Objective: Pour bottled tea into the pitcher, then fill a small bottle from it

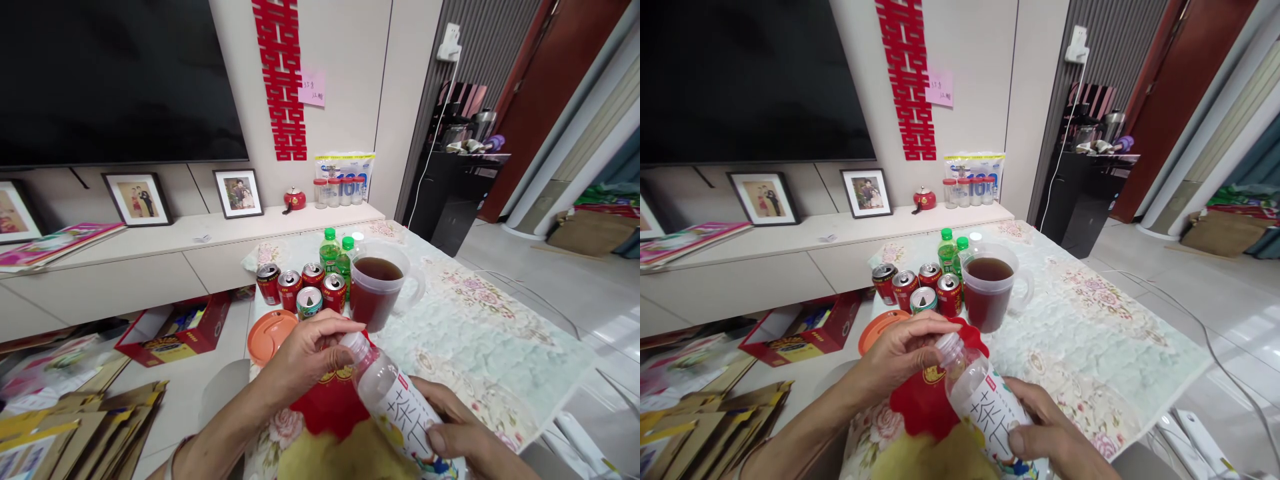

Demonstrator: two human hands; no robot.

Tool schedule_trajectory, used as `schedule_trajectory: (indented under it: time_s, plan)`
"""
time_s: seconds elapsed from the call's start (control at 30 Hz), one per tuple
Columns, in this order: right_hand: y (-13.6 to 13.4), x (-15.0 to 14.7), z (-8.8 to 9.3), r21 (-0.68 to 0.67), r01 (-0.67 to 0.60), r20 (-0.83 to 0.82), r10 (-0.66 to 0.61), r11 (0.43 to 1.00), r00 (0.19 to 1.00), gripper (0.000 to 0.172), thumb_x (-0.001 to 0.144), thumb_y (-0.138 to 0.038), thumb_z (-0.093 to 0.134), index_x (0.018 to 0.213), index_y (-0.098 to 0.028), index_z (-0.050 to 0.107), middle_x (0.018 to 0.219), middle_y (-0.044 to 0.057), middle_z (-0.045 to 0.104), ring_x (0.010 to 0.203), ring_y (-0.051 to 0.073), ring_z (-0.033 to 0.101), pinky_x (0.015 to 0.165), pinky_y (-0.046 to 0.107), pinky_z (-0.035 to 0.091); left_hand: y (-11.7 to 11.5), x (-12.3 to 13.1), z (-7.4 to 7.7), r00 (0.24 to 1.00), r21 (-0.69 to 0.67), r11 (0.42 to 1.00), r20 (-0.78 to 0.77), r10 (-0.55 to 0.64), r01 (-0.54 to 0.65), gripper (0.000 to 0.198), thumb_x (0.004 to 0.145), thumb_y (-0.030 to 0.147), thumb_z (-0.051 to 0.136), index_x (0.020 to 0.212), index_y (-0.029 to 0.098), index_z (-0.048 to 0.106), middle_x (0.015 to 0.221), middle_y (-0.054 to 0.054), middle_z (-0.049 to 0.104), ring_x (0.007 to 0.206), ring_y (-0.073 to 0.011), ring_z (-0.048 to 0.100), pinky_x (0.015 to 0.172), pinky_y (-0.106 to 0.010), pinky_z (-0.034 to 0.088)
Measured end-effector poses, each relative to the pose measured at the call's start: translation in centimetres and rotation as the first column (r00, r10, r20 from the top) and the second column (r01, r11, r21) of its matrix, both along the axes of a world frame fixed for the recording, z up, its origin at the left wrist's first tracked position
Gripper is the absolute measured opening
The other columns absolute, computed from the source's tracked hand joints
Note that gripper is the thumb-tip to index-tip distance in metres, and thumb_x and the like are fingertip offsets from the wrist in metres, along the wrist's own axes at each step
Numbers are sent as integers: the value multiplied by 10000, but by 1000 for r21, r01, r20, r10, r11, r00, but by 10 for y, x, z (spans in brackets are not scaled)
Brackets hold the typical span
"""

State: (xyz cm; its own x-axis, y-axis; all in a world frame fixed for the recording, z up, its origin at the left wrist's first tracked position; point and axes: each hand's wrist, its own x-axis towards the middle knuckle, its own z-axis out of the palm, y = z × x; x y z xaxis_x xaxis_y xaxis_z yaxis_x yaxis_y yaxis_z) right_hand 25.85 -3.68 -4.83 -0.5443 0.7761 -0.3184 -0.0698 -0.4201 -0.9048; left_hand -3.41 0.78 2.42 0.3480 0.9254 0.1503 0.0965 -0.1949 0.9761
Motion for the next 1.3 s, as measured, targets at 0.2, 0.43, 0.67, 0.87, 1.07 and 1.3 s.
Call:
schedule_trajectory:
  time_s: [0.2, 0.43, 0.67, 0.87, 1.07, 1.3]
  plan:
    - [-3, -4, -3, 18, 3, -12, -3, 1000, 1000, 831, 606, -537, 825, 1361, -226, 672, 1253, 109, 718, 1150, 397, 634, 948, 488, 491, -1, -3, 7, 995, -10, 995, 39, -95, 95, 254, 837, 375, 816, 1081, 307, 818, 1174, -63, 739, 1134, -250, 675, 1036, -408, 512]
    - [4, -20, 14, 161, -16, 3, 16, 987, 1000, 770, 629, -539, 804, 1331, -241, 695, 1174, 80, 741, 1119, 374, 636, 946, 448, 478, -6, 2, 4, 989, -70, 995, 134, -67, 77, 336, 826, 419, 817, 1128, 274, 789, 1319, -93, 649, 1211, -266, 641, 1027, -423, 535]
    - [10, -29, 17, 251, -31, -10, 35, 968, 999, 852, 647, -520, 821, 1437, -274, 618, 1323, 70, 702, 1187, 365, 621, 998, 429, 462, -8, 4, 8, 970, -232, 970, 242, -13, 71, 364, 772, 398, 868, 1098, 259, 787, 1137, -69, 720, 1022, -225, 695, 916, -375, 548]
    - [13, -36, 14, 340, 9, -4, -8, 940, 1000, 859, 700, -540, 808, 1488, -292, 570, 1405, 75, 664, 1251, 379, 598, 1081, 464, 438, -10, 2, 19, 999, -72, 997, 41, -4, 7, 428, 827, 523, 789, 1162, 257, 773, 1393, -119, 581, 1266, -302, 581, 1031, -428, 501]
    - [23, -39, 11, 406, 2, -16, 5, 914, 1000, 923, 705, -571, 811, 1533, -291, 516, 1488, 84, 609, 1354, 409, 537, 1138, 496, 414, -14, 5, 19, 986, -177, 980, 127, 111, -87, 628, 748, 506, 854, 1296, 252, 679, 1247, -101, 613, 1071, -270, 646, 884, -385, 544]
    - [34, -65, 19, 471, -11, -87, 59, 882, 994, 945, 726, -593, 823, 1552, -287, 480, 1551, 113, 550, 1367, 400, 549, 1115, 500, 456, -29, 15, 25, 957, -290, 953, 239, 166, -93, 948, 592, 369, 966, 1398, 217, 491, 1284, -133, 686, 1168, -319, 669, 1005, -444, 538]
